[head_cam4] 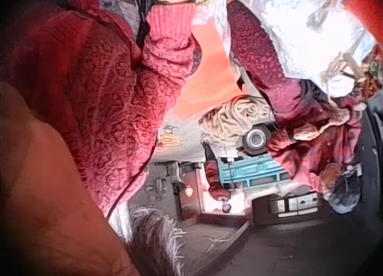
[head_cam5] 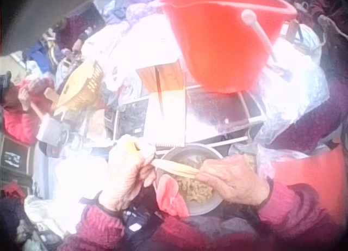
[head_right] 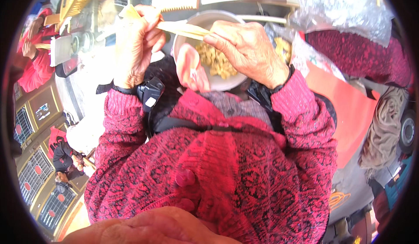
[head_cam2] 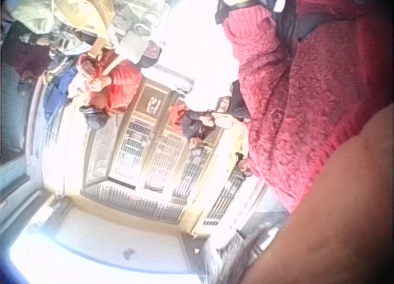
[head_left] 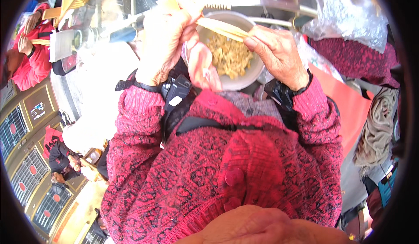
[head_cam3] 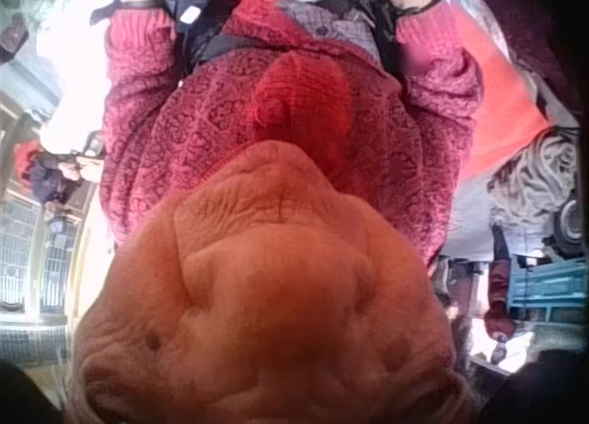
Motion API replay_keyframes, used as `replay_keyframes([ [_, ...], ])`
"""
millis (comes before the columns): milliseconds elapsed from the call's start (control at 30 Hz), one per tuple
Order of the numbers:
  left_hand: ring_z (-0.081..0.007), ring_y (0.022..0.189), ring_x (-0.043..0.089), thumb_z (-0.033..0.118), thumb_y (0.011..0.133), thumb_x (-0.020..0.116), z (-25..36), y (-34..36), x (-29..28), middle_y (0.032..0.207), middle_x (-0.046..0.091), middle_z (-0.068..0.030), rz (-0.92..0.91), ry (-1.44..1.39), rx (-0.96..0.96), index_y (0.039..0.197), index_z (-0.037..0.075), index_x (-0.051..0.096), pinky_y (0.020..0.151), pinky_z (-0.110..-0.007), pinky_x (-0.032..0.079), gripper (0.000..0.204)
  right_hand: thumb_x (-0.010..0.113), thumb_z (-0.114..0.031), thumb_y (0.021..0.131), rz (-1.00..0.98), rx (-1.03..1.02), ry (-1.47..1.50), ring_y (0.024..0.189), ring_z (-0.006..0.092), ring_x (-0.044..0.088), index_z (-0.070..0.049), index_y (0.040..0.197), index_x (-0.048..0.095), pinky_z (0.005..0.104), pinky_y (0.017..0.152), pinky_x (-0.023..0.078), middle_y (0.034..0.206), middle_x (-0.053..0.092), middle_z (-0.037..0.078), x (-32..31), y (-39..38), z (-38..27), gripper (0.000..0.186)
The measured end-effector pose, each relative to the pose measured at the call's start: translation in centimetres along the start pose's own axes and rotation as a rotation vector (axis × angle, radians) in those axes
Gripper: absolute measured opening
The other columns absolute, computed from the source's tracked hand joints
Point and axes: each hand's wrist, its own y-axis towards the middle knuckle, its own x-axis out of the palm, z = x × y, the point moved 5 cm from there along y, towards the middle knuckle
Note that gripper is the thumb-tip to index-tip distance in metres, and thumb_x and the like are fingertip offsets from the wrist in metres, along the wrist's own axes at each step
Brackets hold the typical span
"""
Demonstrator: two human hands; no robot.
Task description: The person sits on the floor and repeatedly breaks flat, dry, yellow food pieces by hand into smaller fragments, dropping them into a white bowl held between the legs. The person occasionally picks up a white cloth and wipes the bowl's rim before resuming breaking.
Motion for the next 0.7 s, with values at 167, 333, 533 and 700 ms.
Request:
replay_keyframes([
  [167, -0.0060, 0.057, 0.048, 0.011, 0.096, 0.068, 4.5, 4.1, 0.0, 0.071, 0.062, -0.0010, -0.049, 0.136, 0.374, 0.088, -0.001, 0.066, 0.053, -0.026, 0.044, 0.014, 0.060, -0.023, 0.101, 0.124, -0.105, -0.381, 0.070, 0.0346, 0.065, -0.005, 0.086, 0.064, 0.0432, 0.059, 0.049, 0.083, 0.063, 0.015, -3.5, 5.1, -0.1, 0.024],
  [333, -0.0047, 0.054, 0.051, 0.016, 0.096, 0.071, 4.6, 8.8, -2.6, 0.067, 0.057, 0.0034, 0.160, 0.469, 0.468, 0.089, 0.006, 0.069, 0.049, -0.022, 0.040, 0.012, 0.063, -0.013, 0.099, 0.175, 0.042, -0.495, 0.069, 0.0314, 0.066, -0.001, 0.108, 0.069, 0.0384, 0.064, 0.052, 0.089, 0.066, 0.015, -4.3, 8.8, 2.0, 0.016],
  [533, -0.0046, 0.059, 0.046, 0.014, 0.095, 0.068, 3.1, 5.8, -3.0, 0.067, 0.054, 0.0039, 0.153, 0.876, 0.465, 0.081, 0.007, 0.064, 0.054, -0.024, 0.037, 0.016, 0.065, -0.027, 0.101, 0.144, 0.079, -0.615, 0.064, 0.0384, 0.061, -0.007, 0.083, 0.057, 0.0461, 0.056, 0.047, 0.066, 0.055, 0.017, -1.7, 5.8, 1.5, 0.028],
  [700, -0.0015, 0.058, 0.050, 0.024, 0.096, 0.074, -0.3, -0.9, -2.6, 0.073, 0.062, 0.0056, -0.039, 0.904, -0.012, 0.123, 0.004, 0.068, 0.050, -0.018, 0.036, 0.034, 0.073, -0.029, 0.087, 0.262, -0.128, -0.503, 0.073, 0.0183, 0.069, -0.017, 0.095, 0.066, 0.0350, 0.059, 0.054, 0.078, 0.065, -0.001, 1.5, 0.6, -2.3, 0.017],
])
